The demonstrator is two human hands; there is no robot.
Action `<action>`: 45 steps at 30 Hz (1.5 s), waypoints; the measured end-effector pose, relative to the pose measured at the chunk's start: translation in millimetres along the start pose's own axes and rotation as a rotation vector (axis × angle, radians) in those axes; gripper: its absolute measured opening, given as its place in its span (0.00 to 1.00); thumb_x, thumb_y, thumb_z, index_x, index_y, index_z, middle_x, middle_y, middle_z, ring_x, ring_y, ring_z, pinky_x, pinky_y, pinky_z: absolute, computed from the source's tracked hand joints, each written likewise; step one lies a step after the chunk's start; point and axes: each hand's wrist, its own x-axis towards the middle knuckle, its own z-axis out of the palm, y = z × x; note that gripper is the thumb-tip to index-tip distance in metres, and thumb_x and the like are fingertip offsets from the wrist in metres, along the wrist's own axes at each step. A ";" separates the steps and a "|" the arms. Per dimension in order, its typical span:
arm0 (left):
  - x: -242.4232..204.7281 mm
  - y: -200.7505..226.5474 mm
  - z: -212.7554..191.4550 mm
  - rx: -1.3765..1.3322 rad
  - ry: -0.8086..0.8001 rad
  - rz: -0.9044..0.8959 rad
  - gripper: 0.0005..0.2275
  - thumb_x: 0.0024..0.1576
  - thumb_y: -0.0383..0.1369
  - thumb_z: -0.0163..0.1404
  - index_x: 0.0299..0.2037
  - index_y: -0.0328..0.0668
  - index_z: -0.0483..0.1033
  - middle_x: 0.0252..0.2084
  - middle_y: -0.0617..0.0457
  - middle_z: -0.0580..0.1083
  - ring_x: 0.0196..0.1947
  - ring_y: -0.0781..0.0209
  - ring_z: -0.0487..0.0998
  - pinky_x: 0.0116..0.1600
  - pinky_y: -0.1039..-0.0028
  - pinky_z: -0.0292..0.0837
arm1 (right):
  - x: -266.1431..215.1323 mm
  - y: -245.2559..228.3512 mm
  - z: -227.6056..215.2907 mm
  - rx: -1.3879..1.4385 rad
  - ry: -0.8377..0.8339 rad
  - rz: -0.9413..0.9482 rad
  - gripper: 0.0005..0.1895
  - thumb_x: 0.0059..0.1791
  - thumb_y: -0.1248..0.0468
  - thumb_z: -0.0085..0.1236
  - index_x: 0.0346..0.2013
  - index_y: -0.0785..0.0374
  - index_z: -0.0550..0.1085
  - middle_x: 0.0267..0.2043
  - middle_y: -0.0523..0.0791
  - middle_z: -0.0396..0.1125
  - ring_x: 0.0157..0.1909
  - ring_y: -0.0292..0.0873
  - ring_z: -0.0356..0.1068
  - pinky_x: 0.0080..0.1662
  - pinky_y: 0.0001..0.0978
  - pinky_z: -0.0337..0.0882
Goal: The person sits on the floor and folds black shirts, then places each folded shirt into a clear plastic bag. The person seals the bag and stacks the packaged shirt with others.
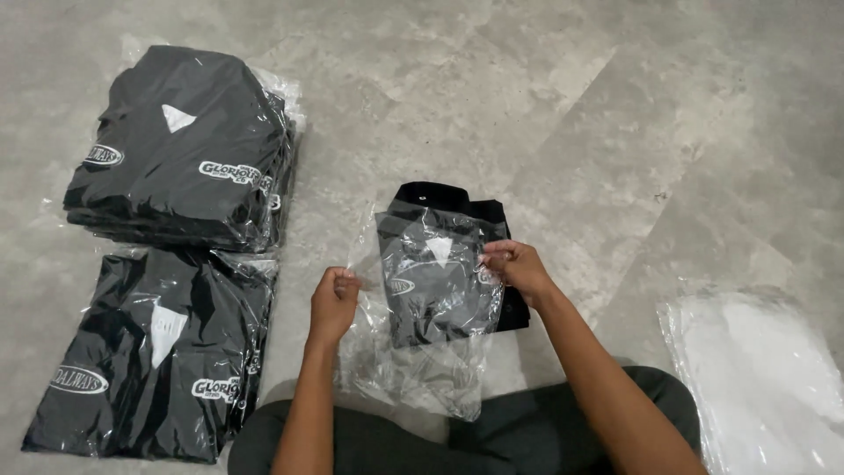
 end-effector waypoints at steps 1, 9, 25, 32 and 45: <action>-5.5 6.6 -0.6 -0.001 0.000 -0.002 0.08 0.64 0.30 0.49 0.50 0.40 0.75 0.45 0.44 0.80 0.39 0.56 0.77 0.45 0.65 0.74 | 1.4 1.9 2.3 -0.001 -0.001 0.002 0.17 0.44 0.72 0.67 0.48 0.67 0.79 0.37 0.47 0.77 0.31 0.37 0.76 0.30 0.22 0.78; -57.6 82.6 -4.5 -0.033 0.185 0.255 0.07 0.62 0.23 0.42 0.46 0.39 0.71 0.50 0.40 0.81 0.45 0.47 0.81 0.50 0.56 0.75 | -26.9 7.8 16.1 -0.377 0.417 -0.107 0.24 0.48 0.50 0.67 0.54 0.54 0.71 0.41 0.44 0.66 0.41 0.44 0.73 0.40 0.36 0.76; -124.1 56.0 28.9 0.748 -0.208 1.063 0.12 0.58 0.26 0.57 0.51 0.49 0.81 0.61 0.54 0.76 0.63 0.49 0.73 0.57 0.56 0.71 | -22.4 -25.4 160.1 1.289 -1.215 0.196 0.47 0.55 0.25 0.25 0.82 0.36 0.29 0.83 0.58 0.34 0.79 0.75 0.39 0.68 0.84 0.47; -114.0 19.3 31.1 0.858 -0.174 0.854 0.12 0.60 0.28 0.55 0.53 0.52 0.81 0.66 0.55 0.72 0.69 0.46 0.66 0.68 0.43 0.56 | -3.6 9.4 147.4 1.286 -1.154 0.127 0.49 0.57 0.31 0.34 0.83 0.50 0.33 0.79 0.59 0.47 0.78 0.68 0.48 0.71 0.80 0.47; -90.8 21.3 34.5 0.732 -0.192 0.353 0.17 0.60 0.45 0.49 0.57 0.52 0.71 0.55 0.54 0.70 0.59 0.51 0.70 0.67 0.49 0.56 | -17.3 18.9 19.8 0.397 0.149 -0.194 0.18 0.58 0.59 0.48 0.51 0.71 0.75 0.50 0.57 0.76 0.50 0.53 0.79 0.51 0.39 0.81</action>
